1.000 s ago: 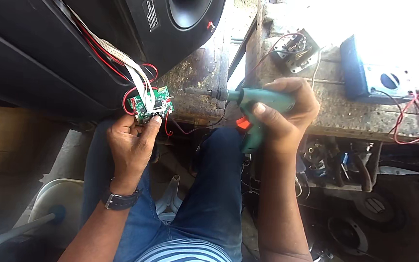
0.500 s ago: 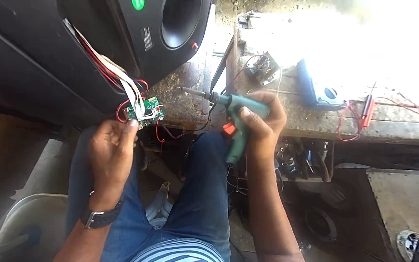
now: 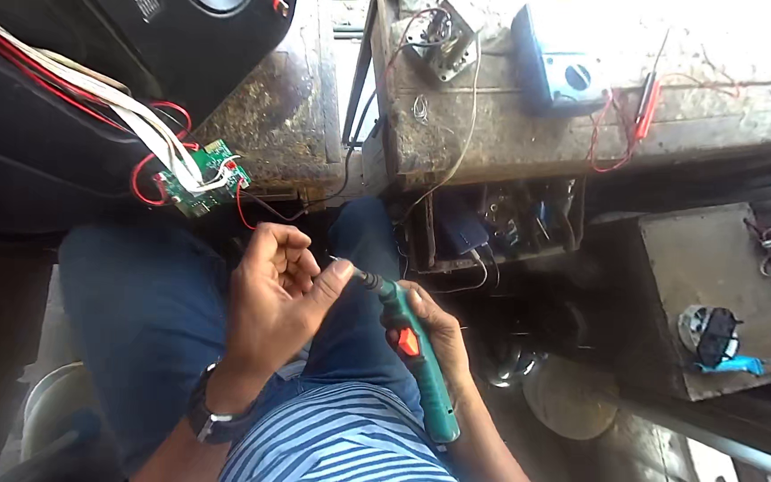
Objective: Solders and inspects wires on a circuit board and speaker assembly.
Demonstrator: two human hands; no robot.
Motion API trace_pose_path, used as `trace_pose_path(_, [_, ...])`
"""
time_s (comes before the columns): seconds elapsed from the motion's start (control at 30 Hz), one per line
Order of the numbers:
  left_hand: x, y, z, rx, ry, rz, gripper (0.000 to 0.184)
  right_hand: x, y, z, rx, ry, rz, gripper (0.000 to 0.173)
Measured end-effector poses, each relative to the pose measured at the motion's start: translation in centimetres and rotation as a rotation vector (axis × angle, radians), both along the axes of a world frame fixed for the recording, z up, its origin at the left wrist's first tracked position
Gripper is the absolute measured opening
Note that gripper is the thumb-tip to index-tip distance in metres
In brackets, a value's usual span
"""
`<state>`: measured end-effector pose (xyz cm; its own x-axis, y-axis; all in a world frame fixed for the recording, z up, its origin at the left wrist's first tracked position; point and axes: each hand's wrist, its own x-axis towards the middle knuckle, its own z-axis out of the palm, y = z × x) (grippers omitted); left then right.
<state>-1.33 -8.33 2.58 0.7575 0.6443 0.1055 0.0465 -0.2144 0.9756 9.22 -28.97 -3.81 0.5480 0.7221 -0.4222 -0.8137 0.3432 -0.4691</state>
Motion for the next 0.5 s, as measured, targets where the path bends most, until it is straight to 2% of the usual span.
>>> trace_pose_path(0.1, [0.4,1.8,-0.6,-0.058,0.007,0.079,0.017,-0.1,-1.3,-0.8,0.048,0.069,0.036,0.027])
trace_pose_path(0.13, [0.4,2.4,-0.7,-0.042,0.004,0.108,0.015,-0.1,-1.6,-1.1,0.063,0.092,0.043,0.027])
trace_pose_path(0.33, [0.8,0.7,0.8,0.073,0.002,0.069,0.032,-0.1,-2.5,-2.3,0.106,0.262,0.033,0.029])
trace_pose_path(0.5, [1.9,-0.6,0.3,0.057,0.03,-0.022,0.026,-0.2,-2.6,-2.9,0.16,0.305,0.06,0.039])
